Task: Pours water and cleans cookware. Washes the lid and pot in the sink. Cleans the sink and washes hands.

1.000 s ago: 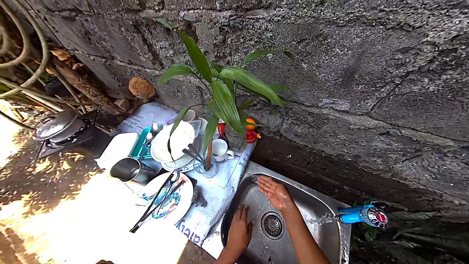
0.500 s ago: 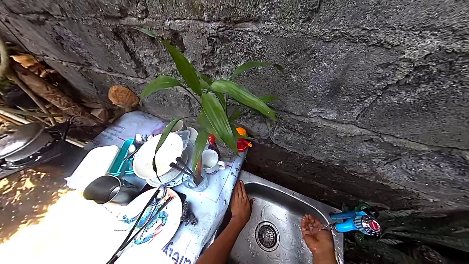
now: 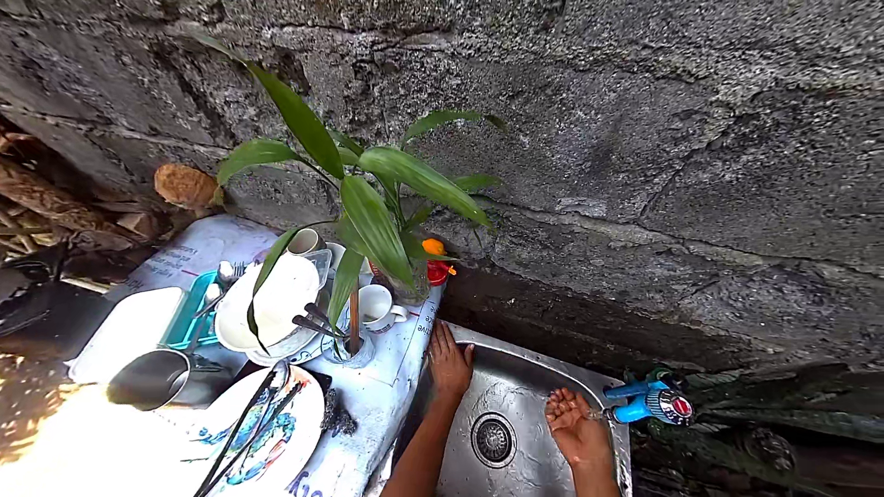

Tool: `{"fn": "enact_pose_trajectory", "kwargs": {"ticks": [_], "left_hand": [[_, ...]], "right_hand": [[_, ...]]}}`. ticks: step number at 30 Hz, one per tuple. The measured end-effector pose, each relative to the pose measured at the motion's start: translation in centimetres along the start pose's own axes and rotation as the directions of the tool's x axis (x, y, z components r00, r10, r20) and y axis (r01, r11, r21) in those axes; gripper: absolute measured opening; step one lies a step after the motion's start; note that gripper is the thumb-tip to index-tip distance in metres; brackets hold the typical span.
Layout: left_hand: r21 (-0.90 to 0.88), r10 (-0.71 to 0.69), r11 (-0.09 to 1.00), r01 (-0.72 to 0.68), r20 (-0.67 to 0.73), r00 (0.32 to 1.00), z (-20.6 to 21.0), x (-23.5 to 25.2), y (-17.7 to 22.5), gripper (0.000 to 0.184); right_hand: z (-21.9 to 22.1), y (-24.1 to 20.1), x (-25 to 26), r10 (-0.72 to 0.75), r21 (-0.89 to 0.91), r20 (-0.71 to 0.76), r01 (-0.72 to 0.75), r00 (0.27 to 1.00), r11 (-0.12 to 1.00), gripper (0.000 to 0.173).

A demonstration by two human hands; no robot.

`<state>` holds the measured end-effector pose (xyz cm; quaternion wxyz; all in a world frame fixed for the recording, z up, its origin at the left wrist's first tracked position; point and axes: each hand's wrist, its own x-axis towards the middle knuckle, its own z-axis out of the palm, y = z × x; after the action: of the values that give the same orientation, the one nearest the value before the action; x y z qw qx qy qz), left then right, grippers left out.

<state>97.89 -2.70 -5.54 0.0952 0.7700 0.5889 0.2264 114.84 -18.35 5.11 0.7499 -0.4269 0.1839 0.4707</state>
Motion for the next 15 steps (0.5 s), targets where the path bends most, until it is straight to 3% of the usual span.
{"fn": "enact_pose_trajectory", "kwargs": {"ticks": [2, 4, 5, 7, 9, 10, 11, 13, 14, 15], "left_hand": [[-0.225, 0.284, 0.943, -0.244, 0.165, 0.945, -0.1, -1.0, 1.7, 0.059], [-0.346, 0.506, 0.845, -0.408, 0.273, 0.818, -0.6, -1.3, 2.8, 0.049], [-0.346, 0.493, 0.849, -0.399, 0.245, 0.835, -0.7, -1.1, 3.1, 0.048], [-0.234, 0.261, 0.945, -0.23, 0.113, 0.959, -0.5, -0.4, 2.4, 0.049], [-0.078, 0.082, 0.994, -0.079, 0.038, 0.996, -0.1, 0.9, 1.0, 0.065], [-0.053, 0.101, 0.994, -0.098, 0.076, 0.992, -0.3, 0.8, 0.6, 0.071], [-0.082, 0.192, 0.98, -0.18, 0.171, 0.966, -0.8, 0.3, 0.5, 0.071], [-0.223, 0.451, 0.892, -0.392, 0.42, 0.787, -2.6, -0.4, 0.1, 0.061], [-0.212, 0.511, 0.856, -0.471, 0.484, 0.71, -3.4, -0.4, -0.5, 0.059], [-0.154, 0.525, 0.838, -0.523, 0.483, 0.7, -3.7, -0.5, -1.7, 0.058]], "right_hand": [[-1.8, -0.7, 1.9, -0.068, 0.132, -0.029, 0.071, 0.997, 0.989, 0.045], [-1.8, -0.5, 3.3, -0.112, 0.07, -0.058, 0.116, 0.992, 0.991, 0.041], [-0.8, -0.1, 3.4, -0.111, -0.061, -0.038, 0.109, 0.993, 0.992, 0.036], [1.4, 1.1, 2.5, 0.046, -0.384, 0.166, 0.022, 0.985, 0.923, 0.039], [3.4, 2.3, 0.8, 0.332, -0.65, 0.364, -0.017, 0.87, 0.759, 0.046], [4.2, 2.7, -0.2, 0.414, -0.715, 0.39, -0.012, 0.823, 0.699, 0.047], [4.5, 2.7, -1.1, 0.429, -0.729, 0.392, -0.009, 0.814, 0.684, 0.048], [3.4, 1.8, -1.6, 0.344, -0.657, 0.356, -0.029, 0.869, 0.754, 0.051], [2.2, 0.9, -1.5, 0.27, -0.582, 0.29, -0.055, 0.918, 0.812, 0.053], [1.0, -0.1, -1.1, 0.197, -0.49, 0.203, -0.075, 0.959, 0.868, 0.052]]}}
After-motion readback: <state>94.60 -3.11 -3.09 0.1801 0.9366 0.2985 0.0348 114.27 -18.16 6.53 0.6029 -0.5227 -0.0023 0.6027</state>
